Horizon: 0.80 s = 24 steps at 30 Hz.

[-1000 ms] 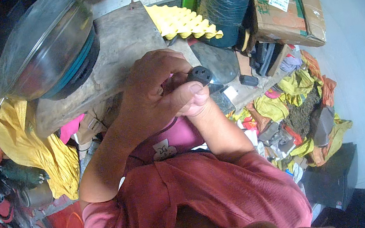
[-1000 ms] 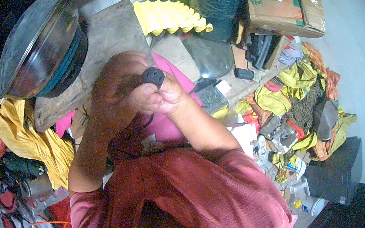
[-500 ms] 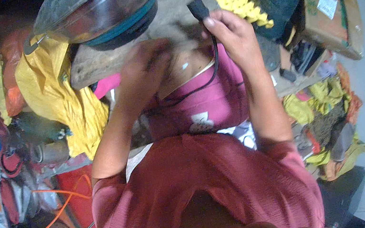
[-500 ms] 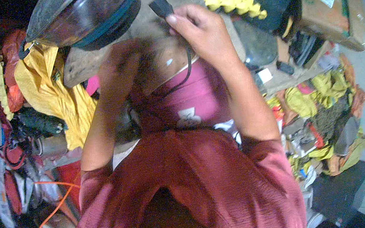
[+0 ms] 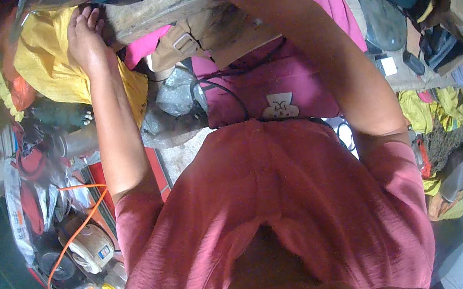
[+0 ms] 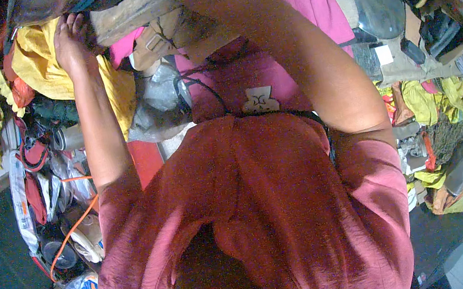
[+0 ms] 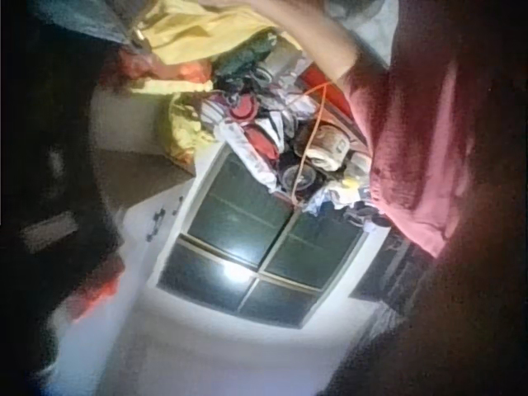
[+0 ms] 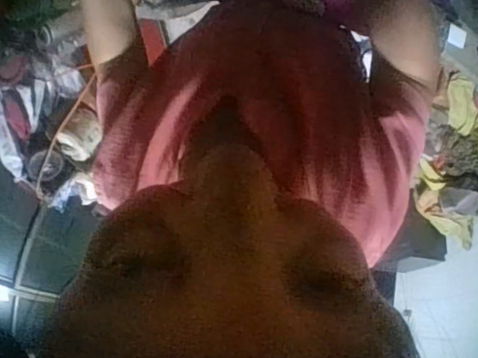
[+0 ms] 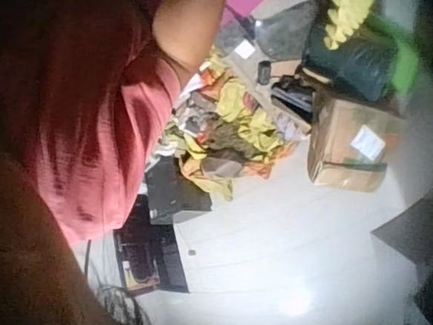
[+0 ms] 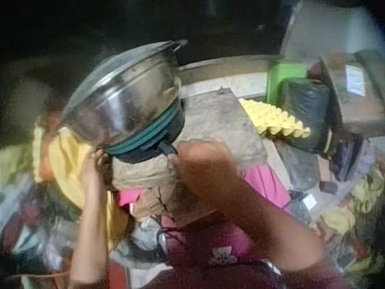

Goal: The person works on a small black electronic device, repeatedly inserting and removing a black cable connector from a port on the device. They also handle a metal pot and a blue circular object resting on a wooden block.

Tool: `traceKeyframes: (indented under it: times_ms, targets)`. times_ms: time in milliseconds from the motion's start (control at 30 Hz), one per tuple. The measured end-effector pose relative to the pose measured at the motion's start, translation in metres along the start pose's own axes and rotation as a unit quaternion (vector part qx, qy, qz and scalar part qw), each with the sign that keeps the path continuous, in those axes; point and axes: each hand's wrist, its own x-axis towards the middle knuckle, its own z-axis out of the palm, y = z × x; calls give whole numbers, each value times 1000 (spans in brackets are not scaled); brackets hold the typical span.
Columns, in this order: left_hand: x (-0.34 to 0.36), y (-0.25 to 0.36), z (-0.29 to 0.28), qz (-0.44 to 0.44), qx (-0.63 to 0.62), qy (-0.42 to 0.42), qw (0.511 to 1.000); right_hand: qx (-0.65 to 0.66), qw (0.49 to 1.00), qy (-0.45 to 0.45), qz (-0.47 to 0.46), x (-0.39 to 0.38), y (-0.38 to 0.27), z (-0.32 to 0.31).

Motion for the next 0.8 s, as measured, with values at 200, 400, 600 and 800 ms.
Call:
traceKeyframes:
  times_ms: [200,400,600,800]
  targets:
    - [32,-14,5,-62,-48,47,996,-5,1000,-24,15,12,-4,4]
    - [28,-10,21,-23,-52,62,996,0,998,-63,22,16,-9,5]
    - [31,-32,17,118,103,44,987,-20,995,-86,34,13,-10,2]
    - [11,-14,28,158,70,58,983,70,989,-91,97,16,-19,1]
